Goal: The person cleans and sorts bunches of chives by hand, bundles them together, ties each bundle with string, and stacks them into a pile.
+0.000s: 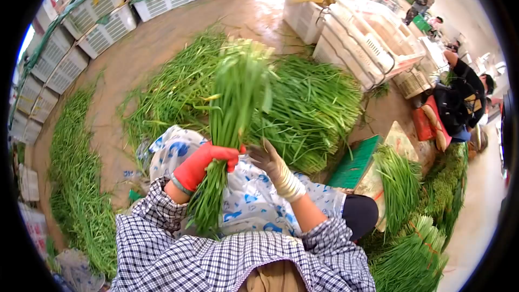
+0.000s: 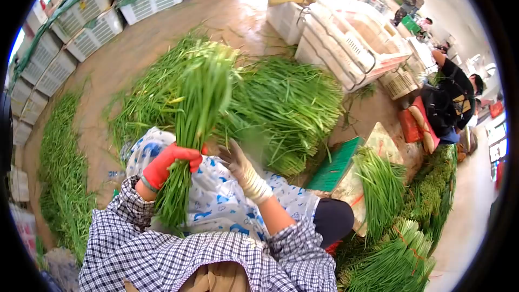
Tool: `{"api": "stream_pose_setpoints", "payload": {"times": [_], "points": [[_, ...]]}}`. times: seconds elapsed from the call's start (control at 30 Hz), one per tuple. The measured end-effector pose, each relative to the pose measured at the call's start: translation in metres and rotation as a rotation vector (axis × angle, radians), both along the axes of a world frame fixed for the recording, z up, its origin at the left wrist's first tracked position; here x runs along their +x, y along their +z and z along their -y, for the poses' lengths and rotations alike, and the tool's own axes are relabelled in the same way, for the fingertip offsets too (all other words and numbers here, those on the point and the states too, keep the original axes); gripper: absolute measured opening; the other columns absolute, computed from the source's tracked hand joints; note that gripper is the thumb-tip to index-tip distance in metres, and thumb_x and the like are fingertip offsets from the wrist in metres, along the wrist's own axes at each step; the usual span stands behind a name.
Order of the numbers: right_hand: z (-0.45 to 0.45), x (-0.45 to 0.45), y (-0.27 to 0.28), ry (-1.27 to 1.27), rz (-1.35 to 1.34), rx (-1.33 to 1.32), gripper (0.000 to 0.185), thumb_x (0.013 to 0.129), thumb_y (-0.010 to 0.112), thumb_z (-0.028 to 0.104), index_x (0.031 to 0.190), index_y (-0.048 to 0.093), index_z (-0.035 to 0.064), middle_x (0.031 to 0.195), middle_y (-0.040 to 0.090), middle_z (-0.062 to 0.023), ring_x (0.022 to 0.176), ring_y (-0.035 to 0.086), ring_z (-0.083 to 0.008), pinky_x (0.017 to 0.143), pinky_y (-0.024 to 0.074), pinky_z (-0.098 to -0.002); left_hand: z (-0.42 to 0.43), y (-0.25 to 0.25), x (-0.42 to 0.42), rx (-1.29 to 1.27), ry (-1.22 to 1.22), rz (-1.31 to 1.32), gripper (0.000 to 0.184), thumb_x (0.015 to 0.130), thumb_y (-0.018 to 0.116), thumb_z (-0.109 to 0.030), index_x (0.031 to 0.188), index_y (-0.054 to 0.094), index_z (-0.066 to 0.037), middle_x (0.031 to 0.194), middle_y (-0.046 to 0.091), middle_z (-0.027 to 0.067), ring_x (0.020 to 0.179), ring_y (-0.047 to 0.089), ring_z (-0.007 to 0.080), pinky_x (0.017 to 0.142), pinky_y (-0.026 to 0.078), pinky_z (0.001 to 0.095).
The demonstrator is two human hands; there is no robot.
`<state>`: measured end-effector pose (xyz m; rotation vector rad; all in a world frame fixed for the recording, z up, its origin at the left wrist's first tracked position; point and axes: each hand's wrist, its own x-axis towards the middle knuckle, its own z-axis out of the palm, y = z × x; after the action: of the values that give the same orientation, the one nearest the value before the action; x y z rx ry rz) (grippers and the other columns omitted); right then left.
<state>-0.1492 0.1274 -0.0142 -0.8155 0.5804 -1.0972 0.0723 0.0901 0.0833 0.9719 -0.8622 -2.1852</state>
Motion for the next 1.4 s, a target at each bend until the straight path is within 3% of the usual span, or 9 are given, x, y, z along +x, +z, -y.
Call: {"api": "stream_pose_setpoints", "payload": {"times": [0.17, 0.4, 0.43, 0.6, 0.77, 0.87, 0.97, 1.13, 1.4], "points": [[0.039, 0.027, 0.053, -0.241, 0.184, 0.06, 0.11, 0.07, 0.04, 0.089, 0.142, 0.04, 0.0052, 0.14, 0.049, -0.0112, 0.126, 0.047, -0.0284, 0.106, 0.0389, -0.0408, -0.066, 0.014, 0.02, -0.005, -0.248, 0.233, 0.038, 0.072, 0.069, -0.001, 0.109, 0.062, -0.001, 0.095, 0.067, 0.0061, 0.061, 0.057, 0.0117, 0.051, 0.045, 0.0259], [0.106, 0.012, 0.059, -0.392, 0.033, 0.197, 0.054, 0.088, 0.067, 0.037, 0.124, 0.056, -0.0001, 0.086, 0.061, -0.006, 0.073, 0.058, -0.0149, 0.069, 0.0519, -0.0301, -0.115, -0.002, 0.041, 0.008, -0.184, 0.243, 0.036, 0.078, 0.071, -0.004, 0.112, 0.062, -0.003, 0.092, 0.066, 0.0048, 0.063, 0.056, 0.0106, 0.054, 0.044, 0.0249], [0.136, -0.012, 0.033, -0.025, 0.253, 0.113, 0.044, 0.092, 0.063, 0.031, 0.123, 0.057, 0.0002, 0.07, 0.054, -0.0012, 0.061, 0.051, -0.0162, 0.058, 0.0488, -0.0302, -0.119, -0.003, 0.043, 0.045, -0.154, 0.244, 0.037, 0.076, 0.07, -0.004, 0.112, 0.062, -0.003, 0.09, 0.065, 0.0043, 0.062, 0.055, 0.0106, 0.053, 0.044, 0.0247], [0.189, -0.107, 0.08, -0.598, -0.156, -0.007, 0.039, 0.098, 0.052, 0.035, 0.116, 0.056, 0.0008, 0.054, 0.035, 0.0068, 0.045, 0.032, -0.0067, 0.039, 0.0241, -0.0249, -0.129, -0.023, 0.059, 0.056, -0.085, 0.318, 0.043, 0.078, 0.071, -0.005, 0.12, 0.059, -0.004, 0.089, 0.065, 0.0046, 0.062, 0.056, 0.0109, 0.054, 0.045, 0.0255], [0.102, -0.034, 0.106, -0.178, -0.952, -0.312, 0.051, 0.1, 0.042, 0.047, 0.11, 0.056, -0.0005, 0.06, 0.05, 0.0025, 0.049, 0.044, -0.0076, 0.045, 0.0387, -0.0246, -0.127, -0.054, 0.045, -0.22, 0.253, 0.444, 0.056, 0.079, 0.071, -0.002, 0.132, 0.051, -0.006, 0.11, 0.066, 0.0036, 0.094, 0.062, 0.013, 0.083, 0.05, 0.0277], [0.048, 0.029, 0.096, 0.001, -1.204, -0.25, 0.099, 0.081, 0.074, 0.032, 0.147, 0.013, -0.0097, 0.122, 0.058, -0.0317, 0.117, 0.057, -0.0344, 0.094, 0.0467, -0.0312, -0.124, -0.058, 0.038, -0.278, 0.228, 0.454, 0.06, 0.08, 0.071, -0.001, 0.135, 0.048, -0.006, 0.12, 0.063, 0.0025, 0.109, 0.058, 0.0131, 0.094, 0.046, 0.0286], [0.061, 0.026, 0.016, -0.009, -0.884, -0.207, 0.078, 0.086, 0.069, 0.022, 0.144, 0.026, -0.0081, 0.101, 0.061, -0.0267, 0.092, 0.062, -0.0354, 0.083, 0.05, -0.0339, -0.125, -0.056, 0.041, -0.264, 0.251, 0.411, 0.059, 0.079, 0.072, -0.003, 0.134, 0.05, -0.006, 0.118, 0.063, 0.0022, 0.104, 0.059, 0.0122, 0.09, 0.047, 0.0281], [0.093, 0.008, 0.068, 0.12, -1.925, -0.919, 0.012, 0.089, 0.054, 0.013, 0.1, 0.057, 0.0089, 0.086, 0.066, -0.0122, 0.077, 0.068, -0.0291, 0.062, 0.0545, -0.0379, -0.127, -0.033, 0.054, 0.029, 0.078, 0.423, 0.057, 0.076, 0.075, -0.002, 0.128, 0.053, -0.005, 0.105, 0.064, -0.0002, 0.083, 0.058, 0.0087, 0.069, 0.049, 0.0246], [0.261, -0.012, 0.166, -0.576, -1.854, -0.761, 0.035, 0.089, 0.059, 0.021, 0.122, 0.055, 0.0085, 0.104, 0.066, -0.017, 0.092, 0.066, -0.0269, 0.079, 0.0538, -0.0373, -0.141, -0.033, 0.06, 0.112, 0.139, 0.4, 0.063, 0.077, 0.072, 0.002, 0.135, 0.05, -0.01, 0.116, 0.063, -0.0003, 0.099, 0.058, 0.01, 0.082, 0.049, 0.026]]}}
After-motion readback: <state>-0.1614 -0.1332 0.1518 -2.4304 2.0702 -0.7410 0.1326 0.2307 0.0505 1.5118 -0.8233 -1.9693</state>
